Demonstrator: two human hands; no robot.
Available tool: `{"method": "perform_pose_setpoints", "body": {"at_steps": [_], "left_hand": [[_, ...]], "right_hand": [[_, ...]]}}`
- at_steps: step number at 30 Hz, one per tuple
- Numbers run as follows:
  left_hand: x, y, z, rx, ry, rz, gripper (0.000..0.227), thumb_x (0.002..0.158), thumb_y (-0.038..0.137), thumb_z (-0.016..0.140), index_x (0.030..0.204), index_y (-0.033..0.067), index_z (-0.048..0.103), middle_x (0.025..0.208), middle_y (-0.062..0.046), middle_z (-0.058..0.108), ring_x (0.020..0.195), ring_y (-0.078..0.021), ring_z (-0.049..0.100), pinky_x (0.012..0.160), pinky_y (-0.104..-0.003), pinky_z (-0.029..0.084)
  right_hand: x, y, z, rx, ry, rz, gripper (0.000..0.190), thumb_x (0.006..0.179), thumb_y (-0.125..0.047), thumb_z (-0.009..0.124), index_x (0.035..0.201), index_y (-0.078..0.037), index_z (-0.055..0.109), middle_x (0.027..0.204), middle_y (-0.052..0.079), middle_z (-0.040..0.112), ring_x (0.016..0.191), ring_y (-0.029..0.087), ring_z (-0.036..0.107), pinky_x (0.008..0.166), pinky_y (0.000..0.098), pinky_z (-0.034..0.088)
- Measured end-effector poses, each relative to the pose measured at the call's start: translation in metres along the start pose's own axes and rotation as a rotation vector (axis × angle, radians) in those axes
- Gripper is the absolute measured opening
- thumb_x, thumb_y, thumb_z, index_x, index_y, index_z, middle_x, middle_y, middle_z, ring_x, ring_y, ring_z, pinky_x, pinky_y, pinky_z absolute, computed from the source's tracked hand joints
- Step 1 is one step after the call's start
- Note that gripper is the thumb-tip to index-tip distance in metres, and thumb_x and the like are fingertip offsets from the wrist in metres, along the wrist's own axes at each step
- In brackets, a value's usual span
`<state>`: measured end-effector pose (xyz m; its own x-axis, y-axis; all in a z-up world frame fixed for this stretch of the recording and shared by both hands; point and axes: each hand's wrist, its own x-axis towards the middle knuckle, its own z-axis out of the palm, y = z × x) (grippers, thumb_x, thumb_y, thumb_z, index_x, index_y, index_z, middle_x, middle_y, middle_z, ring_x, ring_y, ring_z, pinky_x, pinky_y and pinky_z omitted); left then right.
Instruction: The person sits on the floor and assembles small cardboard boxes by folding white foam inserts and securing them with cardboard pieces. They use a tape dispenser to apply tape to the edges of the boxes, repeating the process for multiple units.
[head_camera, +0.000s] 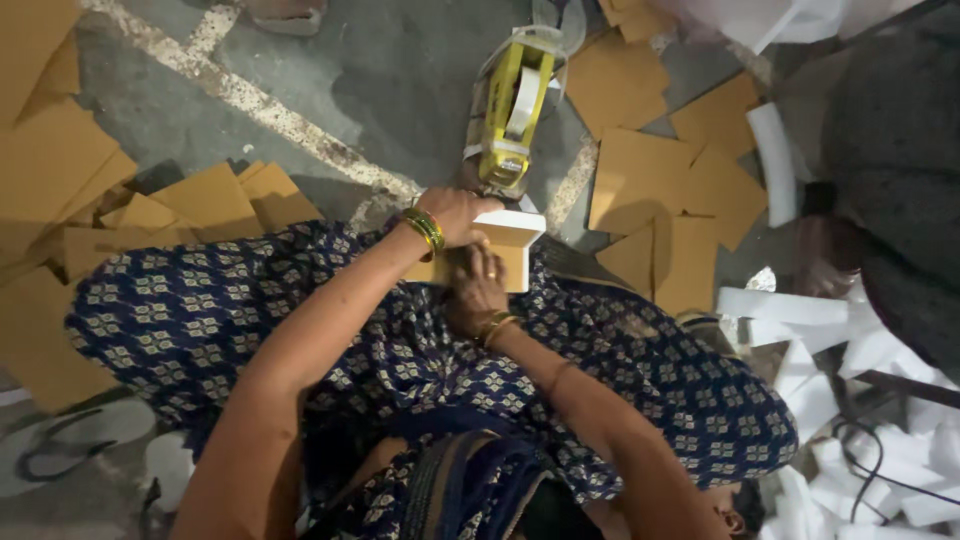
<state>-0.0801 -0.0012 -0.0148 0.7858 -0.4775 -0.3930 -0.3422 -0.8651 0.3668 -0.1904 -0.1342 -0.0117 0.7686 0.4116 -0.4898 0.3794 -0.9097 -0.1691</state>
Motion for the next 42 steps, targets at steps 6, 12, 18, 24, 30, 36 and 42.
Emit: {"method": "perform_pose_setpoints", "body": {"at_steps": [6,12,18,24,30,36,42], "left_hand": [[0.005,0.004,0.000,0.036,-0.038,-0.003,0.066,0.089,0.058,0.065,0.150,0.0392,0.045,0.112,-0.011,0.074,0.096,-0.0301,0.075,0.079,-0.046,0.061],[-0.005,-0.009,0.007,-0.016,0.147,0.044,0.068,0.083,0.064,0.066,0.142,0.0360,0.050,0.114,-0.013,0.071,0.095,-0.0344,0.072,0.076,-0.049,0.058],[-0.018,0.009,-0.013,-0.033,0.026,0.016,0.065,0.092,0.067,0.058,0.142,0.0253,0.052,0.112,-0.016,0.073,0.098,-0.0360,0.072,0.083,-0.051,0.057],[-0.003,0.030,0.007,0.067,0.374,0.052,0.051,0.083,0.053,0.066,0.121,0.0184,0.061,0.125,-0.021,0.067,0.108,-0.0341,0.068,0.087,-0.049,0.053],[-0.013,0.012,0.022,-0.080,0.269,-0.011,0.054,0.095,0.046,0.063,0.135,0.0102,0.056,0.125,-0.018,0.067,0.109,-0.0350,0.067,0.095,-0.049,0.050],[-0.012,0.011,0.036,-0.051,0.422,0.040,0.056,0.088,0.052,0.070,0.124,0.0104,0.060,0.118,-0.016,0.071,0.104,-0.0328,0.070,0.091,-0.048,0.052],[-0.026,0.007,0.032,-0.045,0.556,0.031,0.055,0.087,0.049,0.073,0.127,0.0119,0.062,0.115,-0.016,0.071,0.100,-0.0333,0.069,0.089,-0.047,0.053]], "right_hand": [[0.001,0.032,0.031,0.062,0.175,-0.087,0.074,0.078,-0.024,0.064,0.146,-0.003,0.044,0.148,0.024,0.037,0.142,0.040,0.029,0.115,0.0540,0.022],[0.028,0.127,0.070,1.015,0.890,0.175,0.051,0.077,0.017,0.049,0.123,-0.005,0.057,0.113,0.010,0.063,0.100,0.023,0.063,0.086,0.0341,0.054],[0.079,0.148,0.087,1.170,0.668,-0.032,0.039,0.087,0.010,0.055,0.123,0.000,0.063,0.116,0.010,0.071,0.110,0.019,0.066,0.096,0.0325,0.053],[0.093,0.158,0.125,1.191,0.734,0.100,0.036,0.086,0.004,0.054,0.119,-0.002,0.065,0.111,0.011,0.073,0.106,0.019,0.069,0.094,0.0325,0.055],[0.074,0.158,0.093,1.905,0.561,0.022,0.049,0.088,-0.015,0.046,0.130,-0.001,0.066,0.121,0.011,0.068,0.111,0.021,0.061,0.099,0.0323,0.047],[0.102,0.133,0.074,1.537,0.654,0.099,0.054,0.110,-0.047,0.031,0.135,-0.008,0.059,0.123,0.015,0.066,0.112,0.021,0.063,0.101,0.0341,0.050],[0.077,0.145,0.046,1.425,0.389,0.071,0.045,0.100,-0.028,0.049,0.134,-0.002,0.063,0.123,0.015,0.070,0.110,0.023,0.066,0.099,0.0359,0.053]]}}
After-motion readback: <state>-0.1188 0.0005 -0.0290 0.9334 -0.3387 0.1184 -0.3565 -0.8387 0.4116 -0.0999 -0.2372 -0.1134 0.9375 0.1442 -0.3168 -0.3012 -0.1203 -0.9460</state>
